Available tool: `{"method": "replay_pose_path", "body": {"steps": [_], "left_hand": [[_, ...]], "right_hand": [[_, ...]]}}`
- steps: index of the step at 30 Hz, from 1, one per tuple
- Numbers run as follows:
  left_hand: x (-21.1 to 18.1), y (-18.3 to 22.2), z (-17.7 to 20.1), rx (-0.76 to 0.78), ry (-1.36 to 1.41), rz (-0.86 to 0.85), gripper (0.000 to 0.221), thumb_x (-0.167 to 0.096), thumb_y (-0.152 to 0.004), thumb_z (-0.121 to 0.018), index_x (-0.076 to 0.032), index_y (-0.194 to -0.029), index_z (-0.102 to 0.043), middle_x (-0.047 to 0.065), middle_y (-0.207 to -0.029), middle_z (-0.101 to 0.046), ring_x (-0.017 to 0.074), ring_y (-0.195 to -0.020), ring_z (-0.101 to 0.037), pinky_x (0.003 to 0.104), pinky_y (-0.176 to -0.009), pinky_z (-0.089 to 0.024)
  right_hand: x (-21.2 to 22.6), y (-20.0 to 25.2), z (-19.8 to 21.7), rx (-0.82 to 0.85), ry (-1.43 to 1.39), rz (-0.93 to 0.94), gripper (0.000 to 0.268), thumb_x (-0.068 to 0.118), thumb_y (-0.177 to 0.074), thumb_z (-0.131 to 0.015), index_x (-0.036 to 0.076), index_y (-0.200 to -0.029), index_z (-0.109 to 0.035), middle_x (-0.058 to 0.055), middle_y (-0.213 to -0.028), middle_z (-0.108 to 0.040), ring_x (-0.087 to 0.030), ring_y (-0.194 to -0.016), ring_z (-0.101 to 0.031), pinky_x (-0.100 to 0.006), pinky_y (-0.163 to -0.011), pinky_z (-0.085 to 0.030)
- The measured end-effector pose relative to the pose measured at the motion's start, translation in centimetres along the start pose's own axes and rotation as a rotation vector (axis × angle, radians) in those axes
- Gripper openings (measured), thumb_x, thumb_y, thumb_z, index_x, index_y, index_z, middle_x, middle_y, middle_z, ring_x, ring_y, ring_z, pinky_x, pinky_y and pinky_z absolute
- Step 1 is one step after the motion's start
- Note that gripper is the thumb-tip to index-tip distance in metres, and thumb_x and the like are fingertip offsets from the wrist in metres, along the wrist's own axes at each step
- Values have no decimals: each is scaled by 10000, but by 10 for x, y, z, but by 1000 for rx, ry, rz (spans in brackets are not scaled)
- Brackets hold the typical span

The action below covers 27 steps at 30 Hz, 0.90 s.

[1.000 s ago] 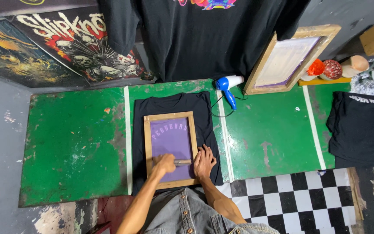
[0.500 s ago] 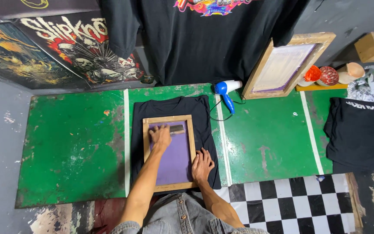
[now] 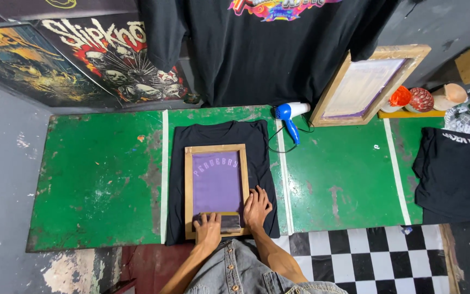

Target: Applying ink to a t-shirt using a screen printing frame and squeegee, then drying it with a hairdryer.

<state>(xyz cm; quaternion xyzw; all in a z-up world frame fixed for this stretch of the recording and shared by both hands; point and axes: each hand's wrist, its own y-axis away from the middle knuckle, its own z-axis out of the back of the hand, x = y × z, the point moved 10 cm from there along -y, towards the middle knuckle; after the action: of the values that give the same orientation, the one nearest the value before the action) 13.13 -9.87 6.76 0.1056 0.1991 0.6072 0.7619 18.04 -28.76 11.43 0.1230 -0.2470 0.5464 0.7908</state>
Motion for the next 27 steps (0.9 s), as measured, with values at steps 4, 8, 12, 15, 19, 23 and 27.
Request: {"method": "replay_pose_path", "body": {"steps": [4, 8, 12, 15, 19, 23, 27], "left_hand": [[-3, 1, 21, 17, 71, -20, 564, 69, -804, -600, 45, -1365, -548, 223, -1393, -547, 572, -1271, -485, 727, -894, -437], [17, -46, -29, 151, 25, -12, 421, -144, -809, -658, -103, -1227, -638, 149, -1261, -593, 452, -1170, -523, 683, -833, -435], [26, -71, 5, 360, 72, 61, 334, -246, -833, -671, -131, -1137, -749, 121, -1233, -720, 463, -1238, -607, 750, -926, -406], [37, -124, 37, 285, 78, 83, 341, -285, -817, -684, -145, -1116, -769, 123, -1187, -754, 467, -1215, -639, 771, -907, -411], [43, -187, 80, 210, 86, 153, 359, -295, -846, -642, -149, -1152, -762, 111, -1213, -751, 455, -1255, -613, 708, -977, -423], [47, -217, 101, 124, 36, 197, 390, -221, -896, -591, -129, -1255, -711, 107, -1318, -700, 431, -1328, -549, 731, -1013, -343], [44, -192, 99, 28, 37, 225, 552, -213, -936, -570, -177, -1482, -492, 63, -1480, -568, 397, -1376, -449, 679, -1033, -359]], "right_hand": [[-2, 4, 1, 2, 1, -1, 339, 266, -1034, -405, 139, -1240, -642, -25, -1443, -538, -230, -1410, -399, -503, -1074, -221], [10, -3, 10, -132, 45, 3, 290, 290, -1084, -376, 217, -1202, -631, 20, -1381, -566, -187, -1389, -431, -470, -1062, -255], [2, 3, 4, -133, 123, -7, 279, 328, -1127, -321, 325, -1193, -592, 89, -1366, -540, -134, -1403, -415, -449, -1074, -265], [-2, 3, 1, -94, 95, -17, 278, 346, -1126, -309, 329, -1191, -579, 102, -1390, -517, -138, -1421, -396, -456, -1082, -257], [2, 2, 4, -83, 112, -11, 283, 327, -1125, -307, 320, -1202, -580, 94, -1385, -513, -144, -1419, -395, -455, -1077, -265], [2, 2, 5, -47, 106, -39, 276, 331, -1119, -314, 328, -1213, -574, 96, -1406, -503, -143, -1429, -381, -457, -1086, -265], [0, 2, 0, 6, 82, -46, 285, 332, -1120, -299, 325, -1237, -559, 93, -1441, -475, -150, -1438, -360, -468, -1088, -264]]}}
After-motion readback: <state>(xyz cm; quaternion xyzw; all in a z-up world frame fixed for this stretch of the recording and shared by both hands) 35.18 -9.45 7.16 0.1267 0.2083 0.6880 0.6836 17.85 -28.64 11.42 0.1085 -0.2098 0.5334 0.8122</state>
